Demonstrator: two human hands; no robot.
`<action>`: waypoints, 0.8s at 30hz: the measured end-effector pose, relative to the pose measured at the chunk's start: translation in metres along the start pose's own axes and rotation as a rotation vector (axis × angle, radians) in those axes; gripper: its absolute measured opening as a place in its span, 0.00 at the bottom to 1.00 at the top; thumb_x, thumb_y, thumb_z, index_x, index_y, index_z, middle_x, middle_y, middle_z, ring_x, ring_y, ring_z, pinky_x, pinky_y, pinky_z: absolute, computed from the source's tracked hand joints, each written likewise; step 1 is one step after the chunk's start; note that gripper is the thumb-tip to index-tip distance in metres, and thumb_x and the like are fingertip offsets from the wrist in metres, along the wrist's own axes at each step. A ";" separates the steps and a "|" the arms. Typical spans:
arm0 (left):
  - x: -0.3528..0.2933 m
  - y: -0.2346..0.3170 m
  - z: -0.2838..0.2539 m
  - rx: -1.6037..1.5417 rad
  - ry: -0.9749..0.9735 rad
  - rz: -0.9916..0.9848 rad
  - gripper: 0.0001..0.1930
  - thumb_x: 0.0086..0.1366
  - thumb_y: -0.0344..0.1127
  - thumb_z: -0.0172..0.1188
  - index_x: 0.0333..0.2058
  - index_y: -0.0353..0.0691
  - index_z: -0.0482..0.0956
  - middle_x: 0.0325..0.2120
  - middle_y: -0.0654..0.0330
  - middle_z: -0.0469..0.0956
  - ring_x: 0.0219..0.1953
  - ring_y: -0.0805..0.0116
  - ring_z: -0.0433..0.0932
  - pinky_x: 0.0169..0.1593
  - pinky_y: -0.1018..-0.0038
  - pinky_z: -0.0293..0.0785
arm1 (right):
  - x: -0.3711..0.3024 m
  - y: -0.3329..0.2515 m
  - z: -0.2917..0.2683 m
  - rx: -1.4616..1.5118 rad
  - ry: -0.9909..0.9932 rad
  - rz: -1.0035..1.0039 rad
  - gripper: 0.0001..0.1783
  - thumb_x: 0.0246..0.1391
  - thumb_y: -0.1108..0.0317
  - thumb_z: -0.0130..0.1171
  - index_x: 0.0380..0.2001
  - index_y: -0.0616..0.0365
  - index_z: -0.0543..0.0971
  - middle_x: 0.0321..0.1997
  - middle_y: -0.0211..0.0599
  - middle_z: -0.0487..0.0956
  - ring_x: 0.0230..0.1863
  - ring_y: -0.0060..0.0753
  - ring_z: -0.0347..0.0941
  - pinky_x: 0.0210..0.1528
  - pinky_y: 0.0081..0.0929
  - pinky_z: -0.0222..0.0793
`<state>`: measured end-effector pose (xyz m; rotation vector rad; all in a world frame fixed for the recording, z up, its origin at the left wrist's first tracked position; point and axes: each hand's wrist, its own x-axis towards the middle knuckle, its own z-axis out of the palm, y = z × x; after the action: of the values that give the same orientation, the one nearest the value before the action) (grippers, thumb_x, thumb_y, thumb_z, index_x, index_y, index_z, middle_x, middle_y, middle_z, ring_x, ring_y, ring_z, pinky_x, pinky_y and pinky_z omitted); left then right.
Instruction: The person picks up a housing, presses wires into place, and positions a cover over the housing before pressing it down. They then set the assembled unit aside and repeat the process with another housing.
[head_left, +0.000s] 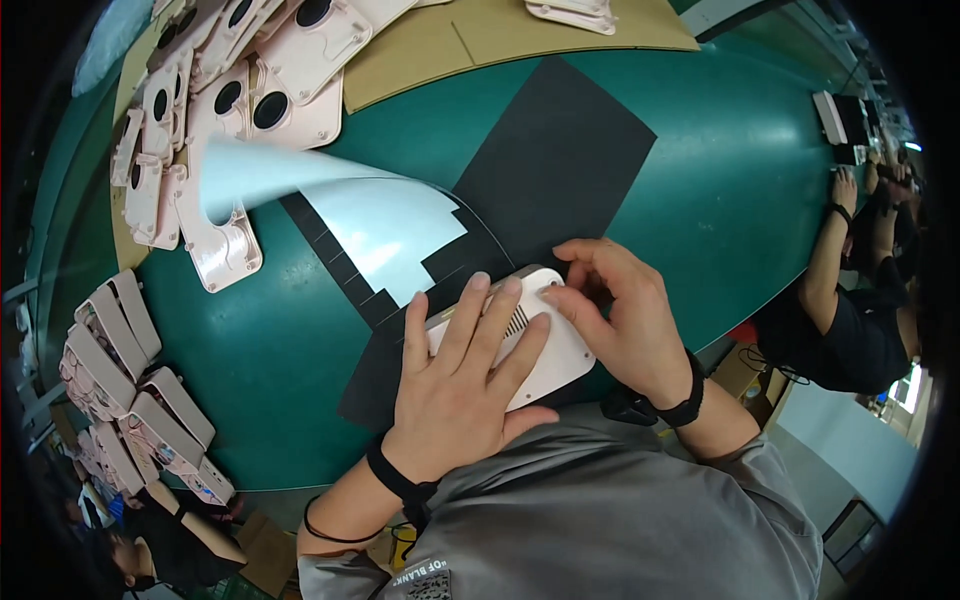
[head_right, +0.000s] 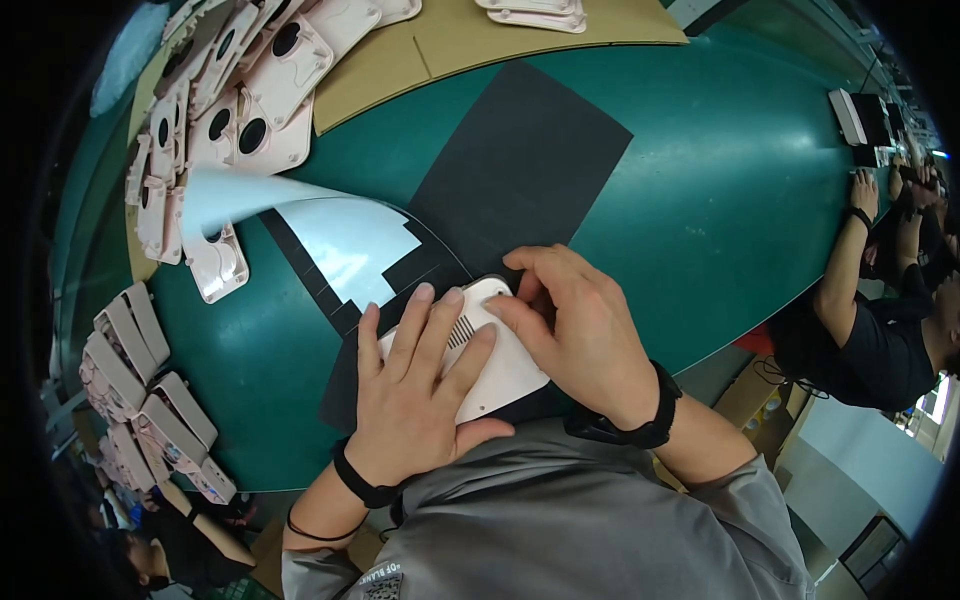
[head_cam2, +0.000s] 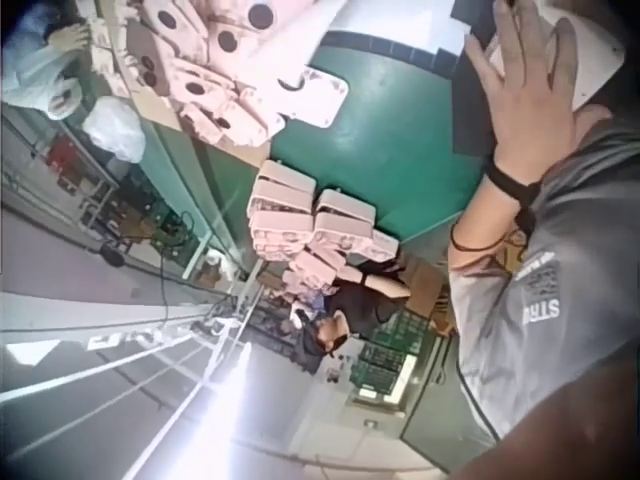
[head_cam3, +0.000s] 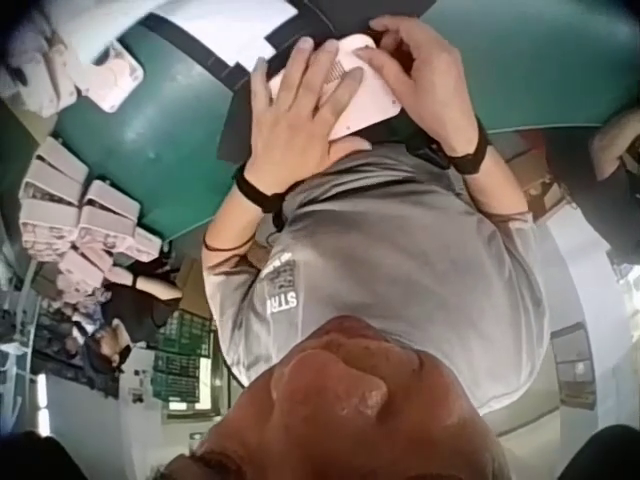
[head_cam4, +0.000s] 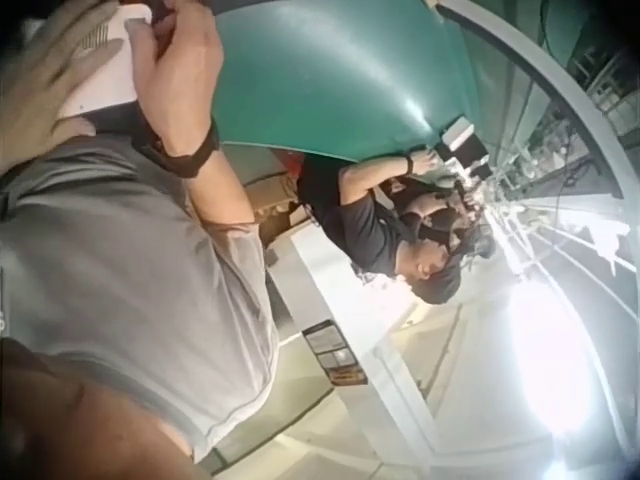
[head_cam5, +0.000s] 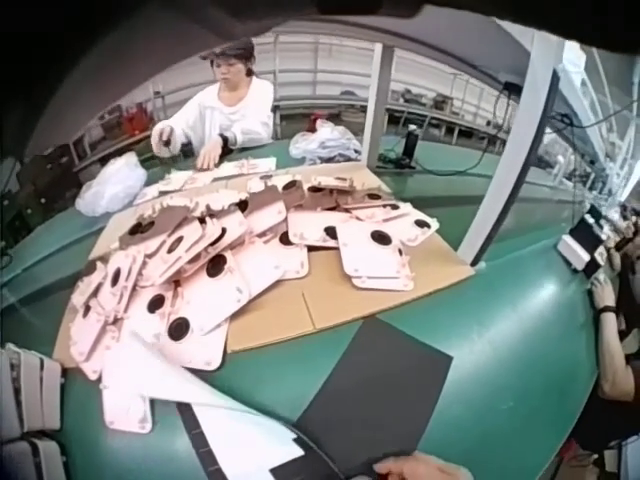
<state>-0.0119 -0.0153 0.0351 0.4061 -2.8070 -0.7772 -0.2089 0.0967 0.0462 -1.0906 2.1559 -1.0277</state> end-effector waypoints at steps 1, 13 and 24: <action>-0.001 0.001 0.003 0.045 -0.134 0.064 0.41 0.59 0.59 0.72 0.67 0.47 0.73 0.72 0.44 0.63 0.74 0.37 0.59 0.70 0.32 0.53 | -0.003 -0.001 0.000 0.029 0.002 0.033 0.18 0.58 0.67 0.72 0.47 0.66 0.81 0.31 0.44 0.80 0.27 0.41 0.78 0.30 0.35 0.74; -0.009 -0.004 0.020 0.181 -0.101 0.115 0.46 0.57 0.65 0.68 0.71 0.49 0.69 0.76 0.46 0.57 0.79 0.40 0.51 0.71 0.26 0.47 | -0.027 0.006 0.024 -0.190 -0.064 0.072 0.19 0.73 0.57 0.50 0.37 0.65 0.78 0.30 0.60 0.81 0.33 0.66 0.81 0.32 0.52 0.73; -0.055 -0.003 -0.010 0.077 0.475 -0.058 0.53 0.55 0.70 0.69 0.71 0.41 0.65 0.70 0.42 0.61 0.73 0.38 0.58 0.71 0.34 0.51 | -0.027 0.062 -0.019 0.118 -0.062 0.088 0.27 0.75 0.50 0.50 0.51 0.69 0.79 0.39 0.39 0.84 0.37 0.38 0.81 0.37 0.37 0.74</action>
<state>0.0436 -0.0053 0.0358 0.5990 -2.3910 -0.5011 -0.2350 0.1503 0.0099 -0.9523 2.0474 -1.0525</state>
